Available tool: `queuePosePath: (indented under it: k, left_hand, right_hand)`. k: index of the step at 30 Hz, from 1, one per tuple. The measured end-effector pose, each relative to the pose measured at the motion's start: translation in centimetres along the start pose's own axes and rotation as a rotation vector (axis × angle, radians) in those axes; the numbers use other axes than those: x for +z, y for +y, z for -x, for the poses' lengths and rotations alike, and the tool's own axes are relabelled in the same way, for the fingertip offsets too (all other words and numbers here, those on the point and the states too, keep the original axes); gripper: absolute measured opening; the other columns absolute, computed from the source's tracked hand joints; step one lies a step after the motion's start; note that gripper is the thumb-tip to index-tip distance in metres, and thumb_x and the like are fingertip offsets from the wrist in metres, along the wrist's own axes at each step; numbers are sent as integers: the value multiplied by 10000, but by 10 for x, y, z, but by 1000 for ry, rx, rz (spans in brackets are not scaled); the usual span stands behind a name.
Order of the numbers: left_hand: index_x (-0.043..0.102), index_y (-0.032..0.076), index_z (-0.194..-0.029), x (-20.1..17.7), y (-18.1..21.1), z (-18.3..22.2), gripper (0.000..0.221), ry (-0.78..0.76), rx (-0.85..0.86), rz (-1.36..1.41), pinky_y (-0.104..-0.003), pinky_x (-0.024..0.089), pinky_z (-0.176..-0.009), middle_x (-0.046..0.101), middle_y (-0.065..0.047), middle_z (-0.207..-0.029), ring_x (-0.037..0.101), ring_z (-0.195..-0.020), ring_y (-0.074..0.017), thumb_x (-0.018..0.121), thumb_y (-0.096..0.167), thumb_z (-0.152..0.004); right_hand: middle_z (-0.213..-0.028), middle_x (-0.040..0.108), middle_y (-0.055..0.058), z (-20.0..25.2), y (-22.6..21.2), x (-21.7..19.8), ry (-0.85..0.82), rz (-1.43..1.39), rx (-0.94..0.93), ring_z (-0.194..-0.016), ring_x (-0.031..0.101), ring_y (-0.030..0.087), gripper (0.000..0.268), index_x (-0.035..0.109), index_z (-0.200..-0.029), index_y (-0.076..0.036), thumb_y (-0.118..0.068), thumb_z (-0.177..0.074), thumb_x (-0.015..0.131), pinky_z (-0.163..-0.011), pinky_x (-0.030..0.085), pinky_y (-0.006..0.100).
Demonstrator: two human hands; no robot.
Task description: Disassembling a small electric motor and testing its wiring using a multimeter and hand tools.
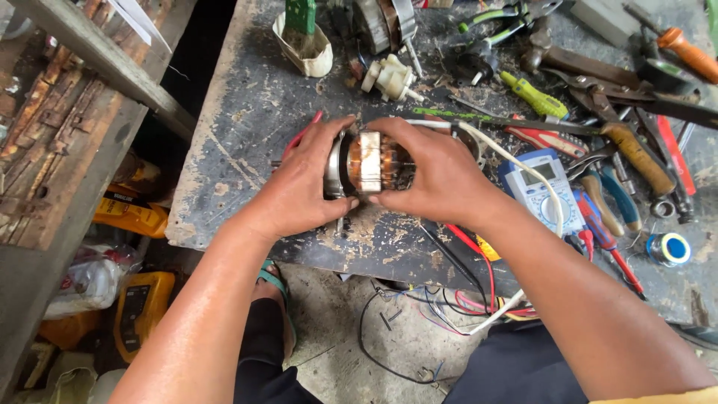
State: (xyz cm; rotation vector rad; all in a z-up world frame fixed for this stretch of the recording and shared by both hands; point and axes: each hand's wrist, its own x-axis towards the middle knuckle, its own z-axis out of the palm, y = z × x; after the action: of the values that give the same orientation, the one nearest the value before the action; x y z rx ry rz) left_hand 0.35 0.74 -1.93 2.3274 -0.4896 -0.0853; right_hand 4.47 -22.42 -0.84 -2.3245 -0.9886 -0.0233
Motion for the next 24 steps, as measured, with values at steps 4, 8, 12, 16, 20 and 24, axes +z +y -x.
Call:
queuePosePath:
  k: [4,8,12,16,20,24]
  left_hand:
    - [224,172,-1582,2,-1,1,1041,5,-11,-13,-588,223,-1162,321,-120,-1654,152,-1562,-390,857,226,-756]
    - [239,141,-1599,-9,22,5,1085,8,-60,-19,-624,268,-1145,364,-204,-1570,275,-1455,-444,870,217,-720]
    - [280,147,-1607,-19,45,4,1106,-5,-121,-51,-687,417,-1063,429,-288,-1483,492,-1280,-591,881,217,-682]
    - [305,156,-1597,-20,51,3,1054,-10,-123,-87,-688,433,-1052,431,-280,-1487,502,-1271,-593,858,239,-704]
    - [286,171,-1605,-22,60,2,1011,-37,-188,-110,-659,484,-1021,435,-263,-1485,531,-1270,-551,821,253,-751]
    - [338,170,-1595,-18,61,-4,988,21,-245,-105,-664,508,-995,462,-284,-1473,527,-1273,-560,854,245,-756]
  right_hand:
    - [-1425,633,127,14,8,-13,-18,24,-12,-1235,640,366,815,502,-1446,-158,-340,-713,811,-930,511,514]
    - [-1293,679,216,30,10,-24,55,-57,-38,-1172,643,472,820,550,-1408,-135,-295,-682,894,-1032,365,656]
    - [-1299,690,192,50,18,-30,182,-184,-8,-1245,612,470,897,590,-1406,-141,-189,-598,978,-1146,335,678]
    - [-1327,674,201,60,16,-38,237,-228,-9,-1282,581,482,894,583,-1417,-117,-210,-626,989,-1157,330,651]
    - [-1330,661,215,68,19,-46,286,-240,31,-1285,566,495,881,578,-1426,-109,-208,-650,982,-1141,365,659]
    - [-1291,688,202,77,20,-55,314,-296,50,-1267,597,472,834,585,-1412,-95,-218,-676,956,-1145,363,637]
